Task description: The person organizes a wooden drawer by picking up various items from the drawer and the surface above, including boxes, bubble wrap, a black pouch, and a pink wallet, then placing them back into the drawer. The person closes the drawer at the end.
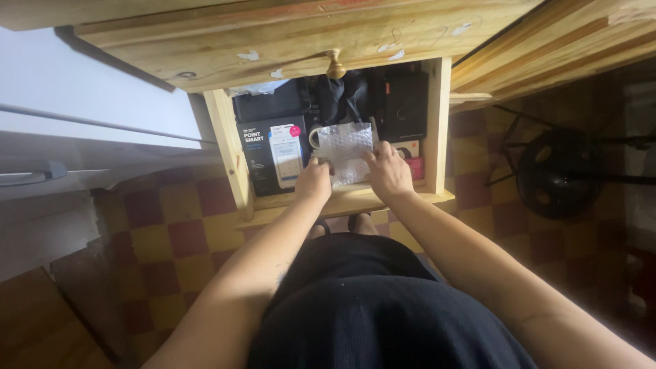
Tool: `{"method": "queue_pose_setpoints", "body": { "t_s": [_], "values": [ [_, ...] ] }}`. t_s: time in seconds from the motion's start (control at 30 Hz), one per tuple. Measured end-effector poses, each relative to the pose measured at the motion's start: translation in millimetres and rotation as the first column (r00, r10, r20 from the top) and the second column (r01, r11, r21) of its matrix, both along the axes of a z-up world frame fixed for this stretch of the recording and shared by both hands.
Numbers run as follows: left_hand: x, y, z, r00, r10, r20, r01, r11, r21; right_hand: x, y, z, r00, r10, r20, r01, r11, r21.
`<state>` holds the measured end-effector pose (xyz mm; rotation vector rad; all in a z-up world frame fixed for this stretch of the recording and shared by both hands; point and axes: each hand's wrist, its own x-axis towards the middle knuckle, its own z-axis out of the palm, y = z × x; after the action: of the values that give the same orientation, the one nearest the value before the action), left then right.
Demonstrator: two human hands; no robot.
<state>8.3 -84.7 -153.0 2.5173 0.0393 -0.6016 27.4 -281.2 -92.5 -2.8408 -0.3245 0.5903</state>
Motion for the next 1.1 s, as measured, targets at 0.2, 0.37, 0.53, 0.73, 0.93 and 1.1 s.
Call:
{"method": "queue_pose_setpoints", "body": {
  "t_s": [0.2, 0.37, 0.53, 0.73, 0.93, 1.1],
  "values": [
    [10, -6, -14, 0.997, -0.069, 0.045, 0.066, 0.996, 0.062, 12, -2, -5, 0.974, 0.2, 0.105, -0.178, 0.966, -0.187],
    [16, -9, -16, 0.993, -0.055, -0.1, 0.068, 0.989, 0.129, 10, -12, -19, 0.989, 0.14, -0.039, -0.144, 0.977, -0.157],
    [19, -1, -1, 0.985, -0.043, -0.167, 0.067, 0.988, 0.136, 8, -24, -11, 0.994, 0.109, 0.003, -0.109, 0.994, -0.017],
    [-8, 25, 34, 0.996, 0.085, 0.027, -0.086, 0.995, 0.051, 6, -43, 53, 0.997, -0.038, 0.072, 0.028, 0.991, 0.135],
    [-35, 52, 91, 0.983, 0.181, -0.006, -0.181, 0.979, -0.091, 32, -88, 150, 0.908, -0.339, 0.248, 0.205, 0.873, 0.443],
    [-34, 38, 126, 0.969, 0.249, 0.003, -0.245, 0.955, -0.167, 79, -156, 225, 0.663, -0.443, 0.604, 0.142, 0.866, 0.479]
  ]
}}
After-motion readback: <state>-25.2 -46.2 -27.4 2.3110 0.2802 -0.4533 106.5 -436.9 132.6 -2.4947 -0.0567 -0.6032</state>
